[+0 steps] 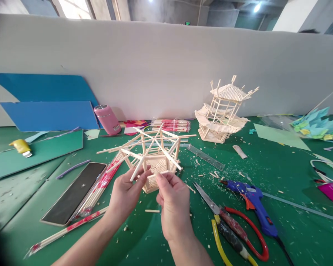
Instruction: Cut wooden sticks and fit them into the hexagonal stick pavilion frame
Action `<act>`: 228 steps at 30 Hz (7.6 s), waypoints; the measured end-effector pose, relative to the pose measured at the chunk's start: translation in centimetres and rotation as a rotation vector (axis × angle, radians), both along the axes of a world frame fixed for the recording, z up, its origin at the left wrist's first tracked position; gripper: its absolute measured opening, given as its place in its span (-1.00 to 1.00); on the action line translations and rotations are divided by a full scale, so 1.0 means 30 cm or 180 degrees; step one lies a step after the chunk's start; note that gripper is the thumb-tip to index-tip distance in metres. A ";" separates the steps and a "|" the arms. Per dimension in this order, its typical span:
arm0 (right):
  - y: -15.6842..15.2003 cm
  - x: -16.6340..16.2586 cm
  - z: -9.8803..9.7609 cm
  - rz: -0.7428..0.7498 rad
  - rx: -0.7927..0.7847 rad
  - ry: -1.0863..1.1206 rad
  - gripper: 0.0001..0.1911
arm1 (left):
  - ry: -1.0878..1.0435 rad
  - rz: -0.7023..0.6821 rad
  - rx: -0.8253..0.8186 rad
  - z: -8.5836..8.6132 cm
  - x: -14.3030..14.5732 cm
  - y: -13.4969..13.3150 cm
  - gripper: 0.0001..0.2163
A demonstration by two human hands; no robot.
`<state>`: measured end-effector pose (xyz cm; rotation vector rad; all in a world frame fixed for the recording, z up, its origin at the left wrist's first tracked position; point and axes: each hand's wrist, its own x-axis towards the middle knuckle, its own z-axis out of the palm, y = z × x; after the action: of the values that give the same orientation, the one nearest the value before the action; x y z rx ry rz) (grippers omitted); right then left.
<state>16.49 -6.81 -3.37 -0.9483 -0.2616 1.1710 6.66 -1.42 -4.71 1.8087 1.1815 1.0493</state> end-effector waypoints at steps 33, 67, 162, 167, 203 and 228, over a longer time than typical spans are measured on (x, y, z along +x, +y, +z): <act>0.075 -0.042 0.076 -0.0354 0.0075 -0.0049 -0.79 | -0.0859 -0.0179 -0.0905 0.096 0.015 -0.013 -0.79; 0.075 -0.063 0.077 -0.0436 -0.0023 0.0095 -0.74 | -0.0989 -0.0253 -0.0865 0.092 0.013 -0.014 -0.81; 0.034 -0.076 0.071 0.0054 -0.0163 0.0030 -0.76 | -0.0312 -0.0023 -0.0392 0.114 -0.006 -0.010 -0.77; -0.019 -0.003 0.036 -0.0135 -0.0122 -0.1250 -0.75 | -0.0185 -0.0093 -0.0222 0.124 -0.034 0.005 -0.70; 0.053 0.041 0.040 0.0799 0.0156 -0.3128 -0.64 | 0.1973 0.0012 0.4009 0.170 -0.059 0.049 -0.76; 0.060 0.038 0.030 0.0606 0.0261 -0.3259 -0.66 | 0.1927 -0.0187 0.3998 0.199 -0.039 0.047 -0.77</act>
<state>17.64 -4.99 -2.47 -1.4100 -1.2268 0.7394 5.49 -0.01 1.25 3.2769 0.7419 1.3959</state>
